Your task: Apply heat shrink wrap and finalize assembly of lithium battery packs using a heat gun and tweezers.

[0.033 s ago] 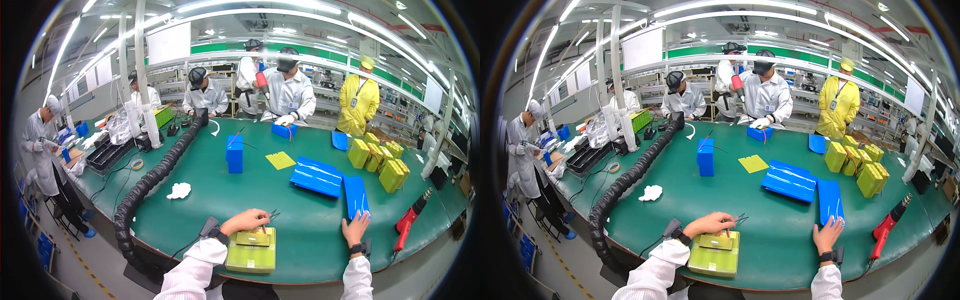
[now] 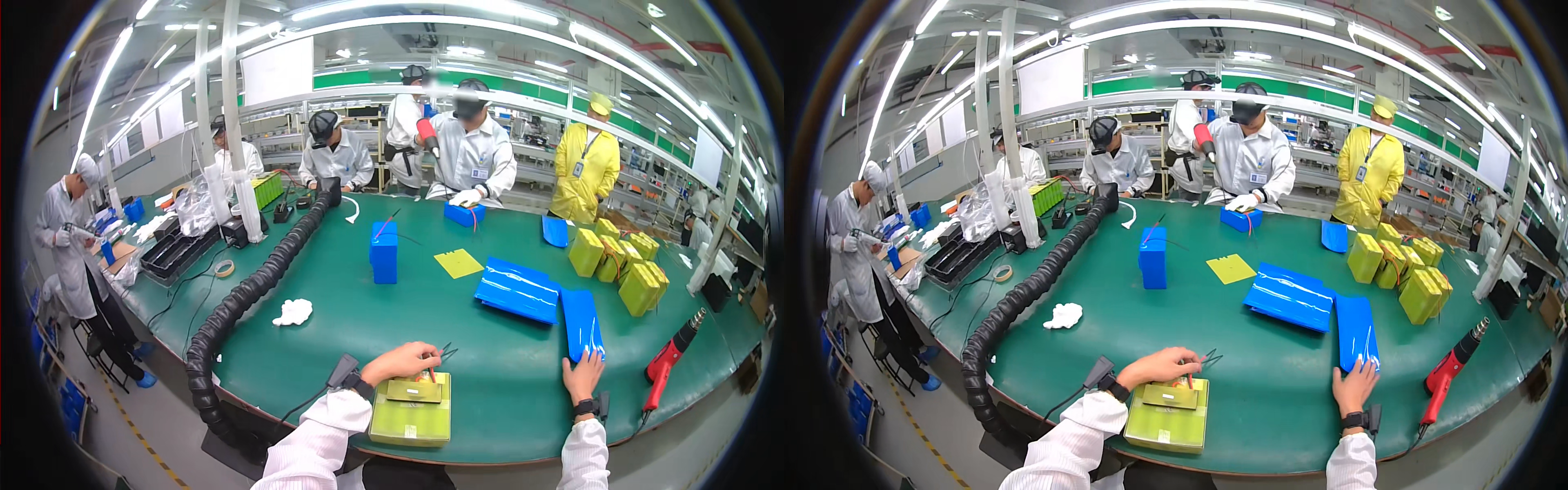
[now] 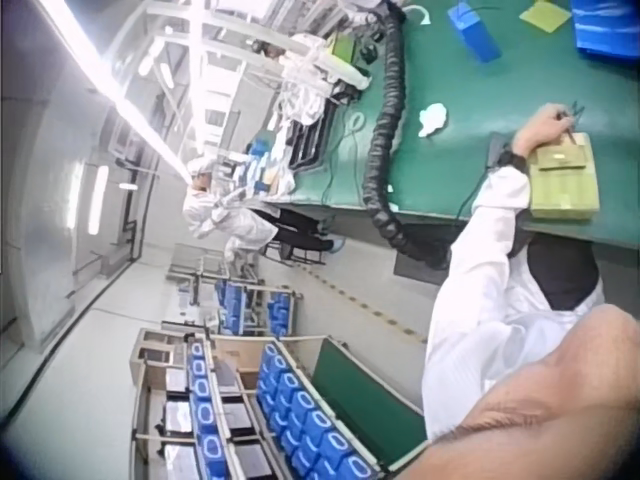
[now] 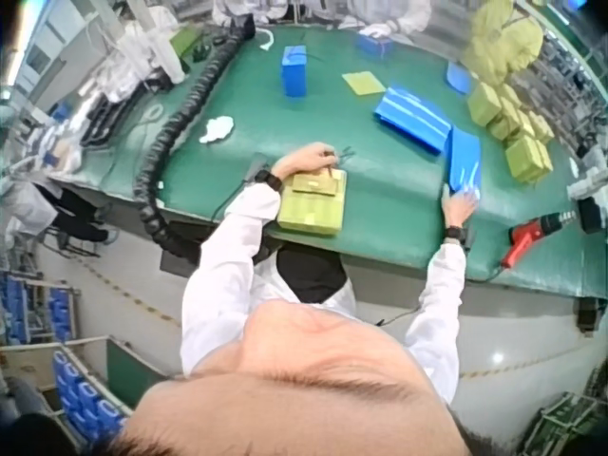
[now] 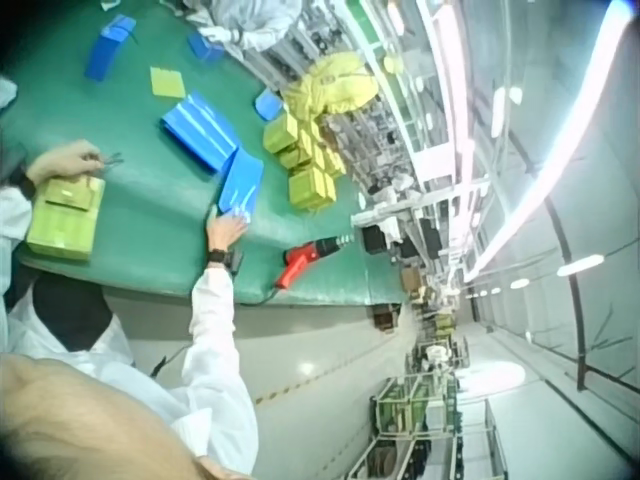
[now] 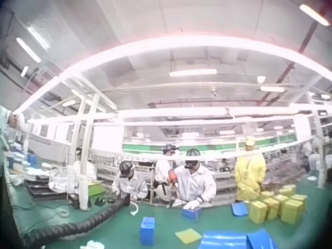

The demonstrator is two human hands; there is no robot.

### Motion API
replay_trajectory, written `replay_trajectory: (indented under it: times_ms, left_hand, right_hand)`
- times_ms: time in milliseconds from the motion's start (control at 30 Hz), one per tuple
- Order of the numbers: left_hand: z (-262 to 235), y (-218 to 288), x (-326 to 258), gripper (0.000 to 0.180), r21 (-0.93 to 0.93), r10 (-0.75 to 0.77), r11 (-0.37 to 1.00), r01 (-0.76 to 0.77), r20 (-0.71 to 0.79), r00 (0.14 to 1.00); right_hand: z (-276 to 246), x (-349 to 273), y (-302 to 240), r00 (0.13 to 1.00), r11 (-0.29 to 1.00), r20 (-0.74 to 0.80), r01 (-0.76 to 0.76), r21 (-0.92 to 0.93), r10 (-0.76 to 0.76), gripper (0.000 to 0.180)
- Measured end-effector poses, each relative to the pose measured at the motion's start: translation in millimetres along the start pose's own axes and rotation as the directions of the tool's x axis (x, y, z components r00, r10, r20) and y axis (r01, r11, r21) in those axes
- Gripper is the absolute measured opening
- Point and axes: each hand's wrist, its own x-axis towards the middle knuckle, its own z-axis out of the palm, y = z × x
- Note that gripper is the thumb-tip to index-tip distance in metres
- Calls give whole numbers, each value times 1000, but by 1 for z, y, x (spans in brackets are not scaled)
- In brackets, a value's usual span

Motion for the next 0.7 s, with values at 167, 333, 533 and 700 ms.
replay_trajectory:
  times_ms: [167,333,533,700]
  left_hand:
    - [4,-18,-9,43,55,72,996,-65,-128,989]
    - [8,-26,-5,38,144,205,975,-170,-280,938]
    - [6,-26,-8,29,59,310,948,-313,-401,862]
    - [2,2,-28,55,-160,347,853,-497,-538,768]
  right_hand:
    - [-25,12,4,998,990,43,-58,127,52,28]
    - [-63,16,-9,928,952,-347,-26,304,137,23]
    - [-163,3,-79,907,798,-410,177,576,95,29]
    - [-238,-33,-155,908,581,-414,373,723,-66,10]
